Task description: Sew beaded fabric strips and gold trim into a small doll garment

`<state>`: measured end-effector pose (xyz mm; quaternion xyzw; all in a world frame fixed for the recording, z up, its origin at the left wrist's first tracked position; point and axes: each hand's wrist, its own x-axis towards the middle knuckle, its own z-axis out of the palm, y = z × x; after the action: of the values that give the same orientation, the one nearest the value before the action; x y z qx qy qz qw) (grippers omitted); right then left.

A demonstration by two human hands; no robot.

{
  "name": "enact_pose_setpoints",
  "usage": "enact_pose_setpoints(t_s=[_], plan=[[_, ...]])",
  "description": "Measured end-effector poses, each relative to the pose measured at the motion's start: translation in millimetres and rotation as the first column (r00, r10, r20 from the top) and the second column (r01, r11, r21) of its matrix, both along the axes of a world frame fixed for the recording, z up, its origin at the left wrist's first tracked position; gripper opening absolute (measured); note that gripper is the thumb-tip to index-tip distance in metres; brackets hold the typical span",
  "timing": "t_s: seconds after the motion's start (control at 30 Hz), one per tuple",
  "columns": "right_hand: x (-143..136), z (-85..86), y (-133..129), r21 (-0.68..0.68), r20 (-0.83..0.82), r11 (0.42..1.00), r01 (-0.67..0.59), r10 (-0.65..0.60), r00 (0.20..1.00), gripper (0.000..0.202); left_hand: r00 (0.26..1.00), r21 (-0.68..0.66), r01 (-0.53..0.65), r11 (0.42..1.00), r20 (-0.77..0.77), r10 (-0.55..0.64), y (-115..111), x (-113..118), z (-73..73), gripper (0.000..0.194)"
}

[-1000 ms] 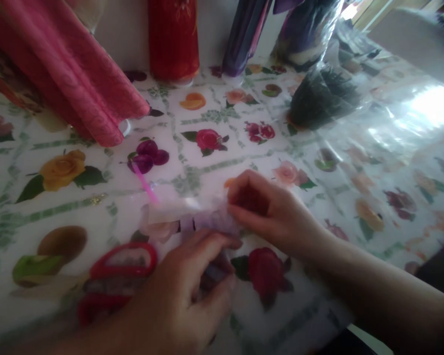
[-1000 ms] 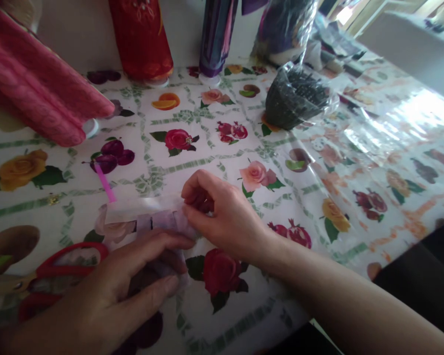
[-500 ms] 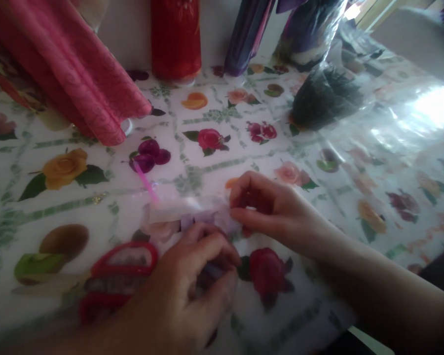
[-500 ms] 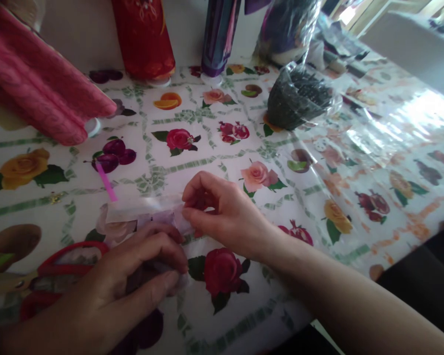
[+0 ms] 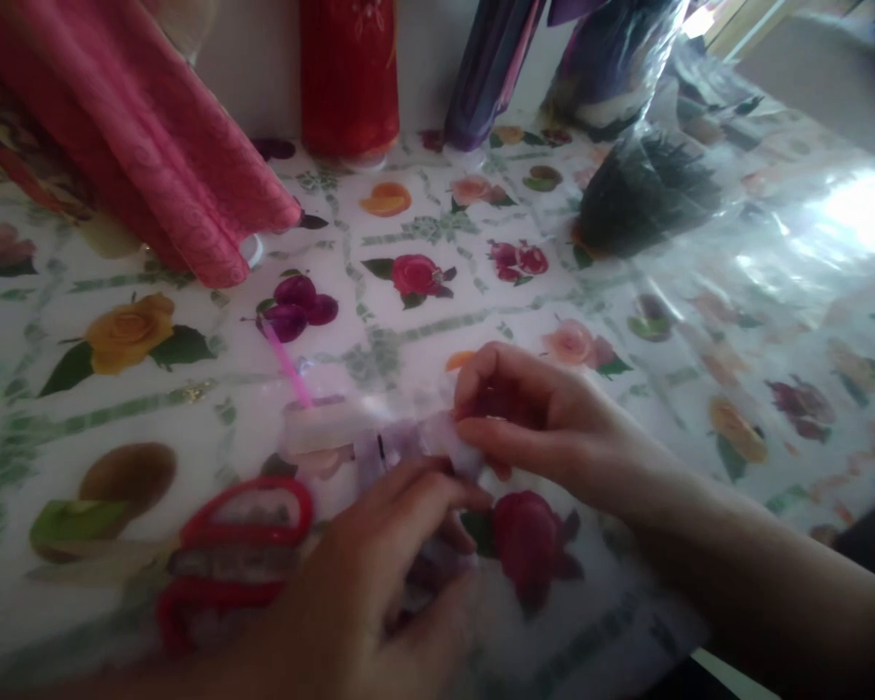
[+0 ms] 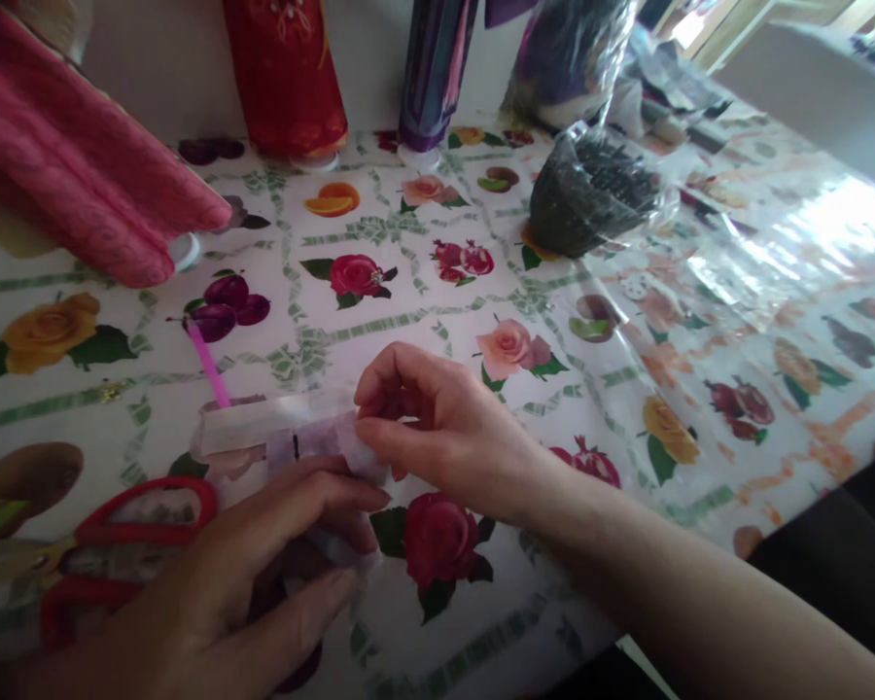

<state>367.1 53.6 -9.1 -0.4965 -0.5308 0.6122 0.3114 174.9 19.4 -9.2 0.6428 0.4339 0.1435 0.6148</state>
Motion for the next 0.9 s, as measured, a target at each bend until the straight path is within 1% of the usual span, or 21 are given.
enact_pose_setpoints(t_s=[0.13,0.23,0.3,0.37,0.5,0.57,0.73,0.9], plan=[[-3.6,-6.6,-3.5,0.112,0.084,0.994,0.002,-0.012,0.996,0.012,0.999,-0.072,-0.042,0.997,-0.015,0.041,-0.7,1.1,2.1,0.024],[-4.9,-9.6,-5.6,0.170,0.180,0.985,-0.034,0.003,0.984,0.014,0.999,-0.165,-0.030,0.986,-0.038,0.024,0.7,0.3,1.2,0.023],[-5.3,-11.1,-6.5,0.192,0.236,0.980,-0.050,0.003,0.972,0.014,0.999,-0.238,-0.030,0.971,-0.040,0.021,1.9,0.0,0.2,0.024],[-5.6,-12.5,-7.0,0.209,0.260,0.976,-0.059,0.002,0.966,0.013,0.999,-0.297,-0.033,0.954,-0.033,0.025,2.8,0.1,-0.5,0.026],[-6.3,-13.7,-7.1,0.224,0.298,0.972,-0.076,0.006,0.954,0.012,0.999,-0.383,-0.039,0.923,-0.021,0.033,3.6,1.0,-0.1,0.029],[-6.8,-13.3,-6.8,0.224,0.324,0.971,-0.083,0.006,0.946,0.011,0.999,-0.387,-0.051,0.920,-0.029,0.043,3.7,1.3,0.5,0.030],[-7.5,-11.7,-6.2,0.232,0.334,0.969,-0.085,0.003,0.943,0.011,0.998,-0.336,-0.059,0.940,-0.031,0.051,3.8,1.4,0.9,0.027],[-6.8,-13.5,-7.3,0.244,0.340,0.967,-0.078,-0.010,0.940,0.010,0.998,-0.370,-0.064,0.927,-0.041,0.053,5.6,2.4,1.3,0.030]])
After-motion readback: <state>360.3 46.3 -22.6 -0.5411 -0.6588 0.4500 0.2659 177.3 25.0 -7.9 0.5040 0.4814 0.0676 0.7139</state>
